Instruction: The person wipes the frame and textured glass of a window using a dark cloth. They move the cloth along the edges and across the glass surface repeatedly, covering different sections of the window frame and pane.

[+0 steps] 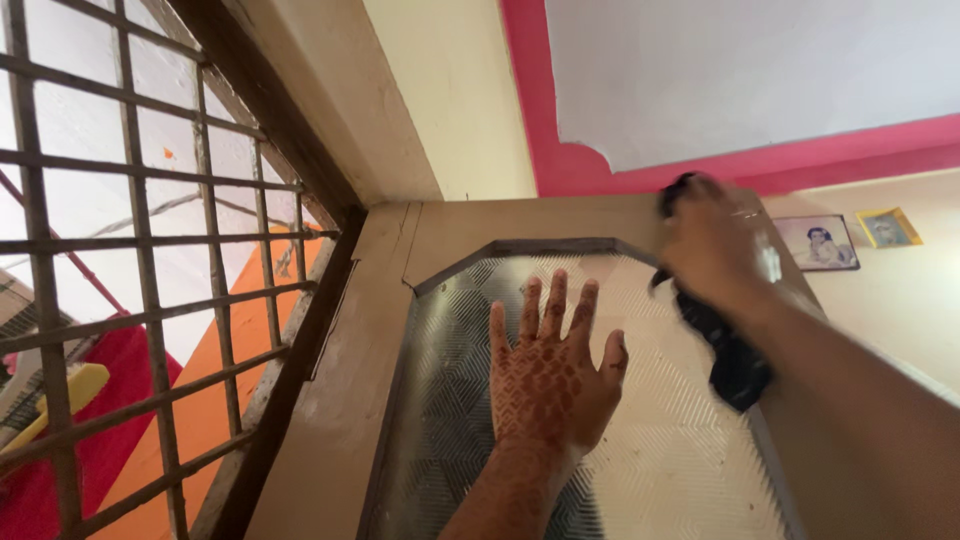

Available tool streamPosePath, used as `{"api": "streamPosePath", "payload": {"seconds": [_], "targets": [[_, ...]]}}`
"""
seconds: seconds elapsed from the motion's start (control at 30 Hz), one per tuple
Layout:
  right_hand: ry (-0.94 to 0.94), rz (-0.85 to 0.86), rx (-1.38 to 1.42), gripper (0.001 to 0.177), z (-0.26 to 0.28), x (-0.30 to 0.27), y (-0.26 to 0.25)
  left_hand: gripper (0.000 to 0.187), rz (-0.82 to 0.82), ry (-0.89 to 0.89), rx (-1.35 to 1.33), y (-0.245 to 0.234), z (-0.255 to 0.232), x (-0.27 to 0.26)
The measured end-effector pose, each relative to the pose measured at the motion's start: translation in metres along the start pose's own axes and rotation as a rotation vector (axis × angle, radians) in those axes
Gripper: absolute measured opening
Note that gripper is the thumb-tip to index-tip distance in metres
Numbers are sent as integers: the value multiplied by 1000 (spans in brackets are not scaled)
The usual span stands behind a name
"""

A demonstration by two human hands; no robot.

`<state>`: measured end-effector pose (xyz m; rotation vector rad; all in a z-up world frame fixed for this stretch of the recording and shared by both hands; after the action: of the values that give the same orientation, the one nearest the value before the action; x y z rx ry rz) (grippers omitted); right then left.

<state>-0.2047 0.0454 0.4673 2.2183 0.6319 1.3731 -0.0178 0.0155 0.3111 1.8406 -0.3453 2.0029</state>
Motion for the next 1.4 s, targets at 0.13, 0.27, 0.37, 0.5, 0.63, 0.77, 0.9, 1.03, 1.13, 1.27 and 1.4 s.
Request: {"api": "streamPosePath", "payload": {"seconds": [0.13, 0.27, 0.37, 0.5, 0.63, 0.77, 0.9, 1.03, 1.13, 1.27, 1.4], "targets": [[-262, -54, 48, 45, 11, -5, -1, 73, 66, -27, 9, 0, 0, 1], [217, 229, 182, 28, -61, -11, -14, 75, 45, -38, 13, -3, 2, 0], [5, 65, -166, 29, -37, -9, -27, 79, 47, -169, 59, -1, 7, 1], [1, 146, 197, 42, 12, -10, -11, 83, -23, -316, 71, -7, 21, 1], [-130, 148, 232, 41, -3, -9, -32, 84, 22, -288, 62, -10, 21, 2], [21, 228, 21, 42, -21, -12, -30, 78, 148, -213, 141, -18, 43, 12], [-147, 256, 140, 46, 5, -21, -31, 71, 88, -140, 132, -22, 61, 30], [-122, 250, 287, 45, -9, -14, -40, 75, 21, -111, 110, -16, 61, 34], [35, 239, 75, 44, -10, -12, -35, 72, 56, -43, 169, -17, 68, 32], [-75, 272, 177, 47, 15, -20, -32, 73, 64, 21, 177, -19, 72, 25], [29, 321, 132, 54, -30, -15, -34, 75, 72, 22, 154, -21, 74, 26]]}}
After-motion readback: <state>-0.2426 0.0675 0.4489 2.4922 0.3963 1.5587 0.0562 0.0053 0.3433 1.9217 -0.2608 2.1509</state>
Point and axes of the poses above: each hand's wrist, its own x-axis towards the middle knuckle, its own y-axis out of the palm, z = x × y, the point moved 7 cm from there along x, towards the middle knuckle, and after that the axes turned 5 degrees about -y, right-handed, at the moved point
